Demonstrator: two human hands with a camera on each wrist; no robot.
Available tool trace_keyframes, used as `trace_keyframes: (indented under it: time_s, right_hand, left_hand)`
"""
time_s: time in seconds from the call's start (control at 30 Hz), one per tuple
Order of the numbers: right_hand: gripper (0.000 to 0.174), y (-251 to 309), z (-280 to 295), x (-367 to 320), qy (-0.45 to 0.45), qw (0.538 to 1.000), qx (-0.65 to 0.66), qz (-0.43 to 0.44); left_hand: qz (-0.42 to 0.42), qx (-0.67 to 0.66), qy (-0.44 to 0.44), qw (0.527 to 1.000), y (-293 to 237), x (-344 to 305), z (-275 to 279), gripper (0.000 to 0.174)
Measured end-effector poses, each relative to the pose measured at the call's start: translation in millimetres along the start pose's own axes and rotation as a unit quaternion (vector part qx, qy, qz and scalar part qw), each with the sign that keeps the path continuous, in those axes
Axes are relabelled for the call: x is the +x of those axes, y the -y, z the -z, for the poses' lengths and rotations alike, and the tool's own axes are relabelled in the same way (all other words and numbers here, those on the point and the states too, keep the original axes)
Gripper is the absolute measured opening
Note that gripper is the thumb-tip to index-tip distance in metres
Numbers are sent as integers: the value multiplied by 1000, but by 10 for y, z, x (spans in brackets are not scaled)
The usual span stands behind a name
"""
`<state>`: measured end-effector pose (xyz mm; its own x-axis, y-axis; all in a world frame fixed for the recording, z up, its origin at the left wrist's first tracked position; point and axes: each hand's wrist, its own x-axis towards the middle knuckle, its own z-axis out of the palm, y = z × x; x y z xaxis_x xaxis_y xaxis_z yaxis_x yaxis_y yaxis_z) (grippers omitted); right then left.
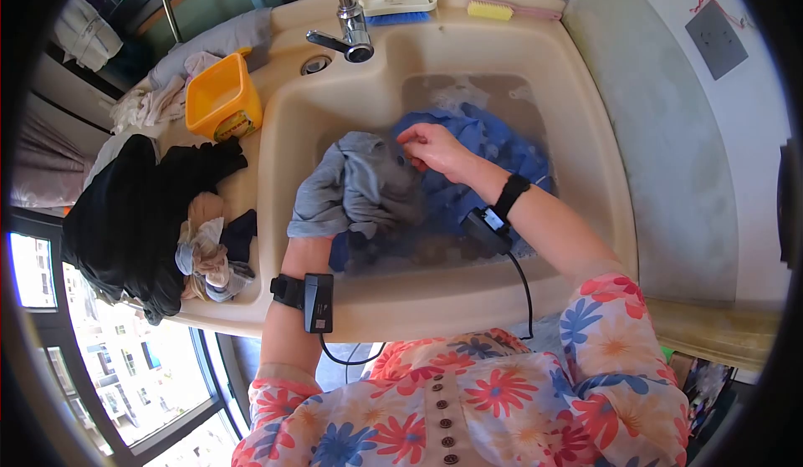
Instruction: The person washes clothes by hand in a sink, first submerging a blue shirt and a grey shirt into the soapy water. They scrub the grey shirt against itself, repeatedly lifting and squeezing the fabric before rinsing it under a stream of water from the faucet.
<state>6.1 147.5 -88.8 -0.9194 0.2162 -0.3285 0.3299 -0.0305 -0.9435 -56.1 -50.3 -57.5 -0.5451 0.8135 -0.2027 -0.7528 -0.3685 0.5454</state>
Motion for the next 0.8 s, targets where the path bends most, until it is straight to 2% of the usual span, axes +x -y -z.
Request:
trace_keyframes:
  time_s: [0.07, 0.13, 0.17, 0.23, 0.27, 0.33, 0.4, 0.47, 0.5, 0.53, 0.57, 0.6, 0.63, 0.67, 0.8]
  right_hand:
    - [34, -34, -14, -125, -7, 1000, 3, -24]
    - [39, -76, -116, -267, 105, 986, -89, 97]
    - [48, -88, -207, -324, 135, 970, -158, 126]
    - [46, -72, -399, -459, 189, 956, -193, 118]
    - [46, -10, -388, -481, 187, 956, -191, 120]
    - [34, 206, -365, -522, 136, 938, -314, 46]
    - [24, -12, -103, -336, 112, 981, -138, 73]
    - [21, 264, 272, -491, 66, 996, -8, 63]
    - [21, 254, 426, -480, 32, 996, 59, 63]
    - [15, 255, 589, -467, -8, 995, 89, 53]
    - [15, 232, 729, -478, -9, 995, 85, 56]
    - [14, 245, 842, -512, -25, 981, 183, 52]
    - [13, 252, 935, -541, -41, 958, 280, 47]
    - [13, 227, 1019, -540, -42, 959, 276, 47]
    - [16, 299, 1027, -642, -118, 955, 269, 39]
  left_hand:
    - [-48, 4, -45, 998, -23, -16, -26, 36]
    - [-63, 28, -42, 997, -39, -18, -50, 34]
    - [-82, 46, -39, 995, -32, -18, -70, 33]
    - [-79, 39, -48, 995, -16, -19, -145, 32]
    - [-80, 29, -60, 995, -24, -28, -192, 31]
    - [-69, 1, -49, 996, -70, -101, -376, 30]
    - [-63, -35, -41, 997, -118, -167, -470, 30]
    - [-57, -38, -55, 996, -210, -179, -493, 29]
    - [-64, -41, -53, 996, -215, -178, -455, 29]
    - [-59, -34, -44, 997, -186, -157, -367, 29]
    - [-52, -26, -34, 998, -139, -116, -276, 28]
    - [-54, -29, -30, 998, -61, -48, -150, 28]
    - [-88, 101, -39, 990, 32, 22, -51, 29]
    - [-121, 229, -49, 965, 110, 77, 50, 31]
    - [-114, 188, -59, 974, 573, 208, -585, 20]
